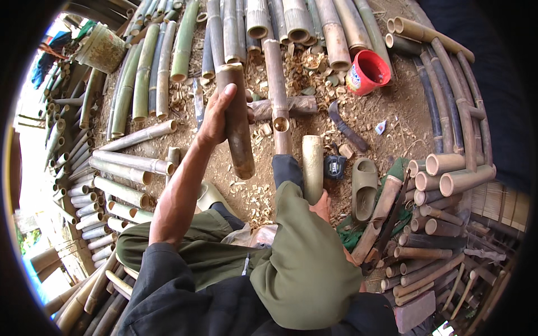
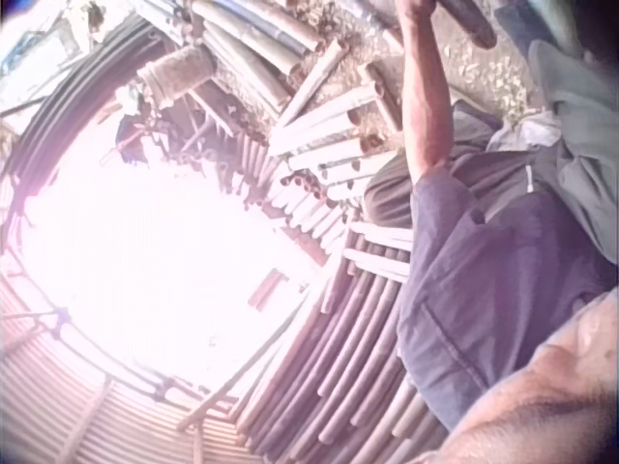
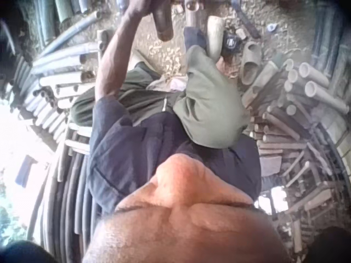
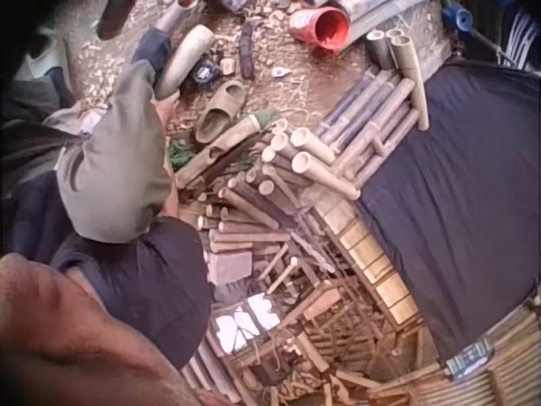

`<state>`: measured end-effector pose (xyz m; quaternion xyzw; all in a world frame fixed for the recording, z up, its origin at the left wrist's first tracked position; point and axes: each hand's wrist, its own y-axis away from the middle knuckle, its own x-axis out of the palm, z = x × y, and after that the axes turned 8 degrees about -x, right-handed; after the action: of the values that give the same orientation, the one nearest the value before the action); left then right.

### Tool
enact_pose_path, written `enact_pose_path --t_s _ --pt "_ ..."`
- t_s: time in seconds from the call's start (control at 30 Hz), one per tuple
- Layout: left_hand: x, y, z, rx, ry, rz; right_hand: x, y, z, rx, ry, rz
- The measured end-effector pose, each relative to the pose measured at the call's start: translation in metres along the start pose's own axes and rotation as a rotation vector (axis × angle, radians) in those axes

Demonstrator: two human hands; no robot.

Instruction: The person fits a bamboo pipe into a hole in a larger bamboo pole, using a small blade to shave and widen the hole, and striking the pipe with another piece of bamboo to secure the joint.

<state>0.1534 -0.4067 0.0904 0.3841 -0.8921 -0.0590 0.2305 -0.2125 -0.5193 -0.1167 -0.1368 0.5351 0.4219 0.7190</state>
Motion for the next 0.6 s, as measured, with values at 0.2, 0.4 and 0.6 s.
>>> enact_pose_path --t_s 0.2,0.4,0.6 --pt "0.033 -0.011 -0.017 0.276 -0.398 -0.051 -0.02 -0.008 -0.033 0.195 -0.565 0.129" --pt "0.023 -0.034 -0.003 0.194 -0.631 0.154 -0.1 0.005 0.003 0.132 -0.853 0.224" --pt "0.033 -0.053 0.029 0.152 -0.659 0.156 -0.17 -0.001 0.026 -0.086 -1.02 0.062"
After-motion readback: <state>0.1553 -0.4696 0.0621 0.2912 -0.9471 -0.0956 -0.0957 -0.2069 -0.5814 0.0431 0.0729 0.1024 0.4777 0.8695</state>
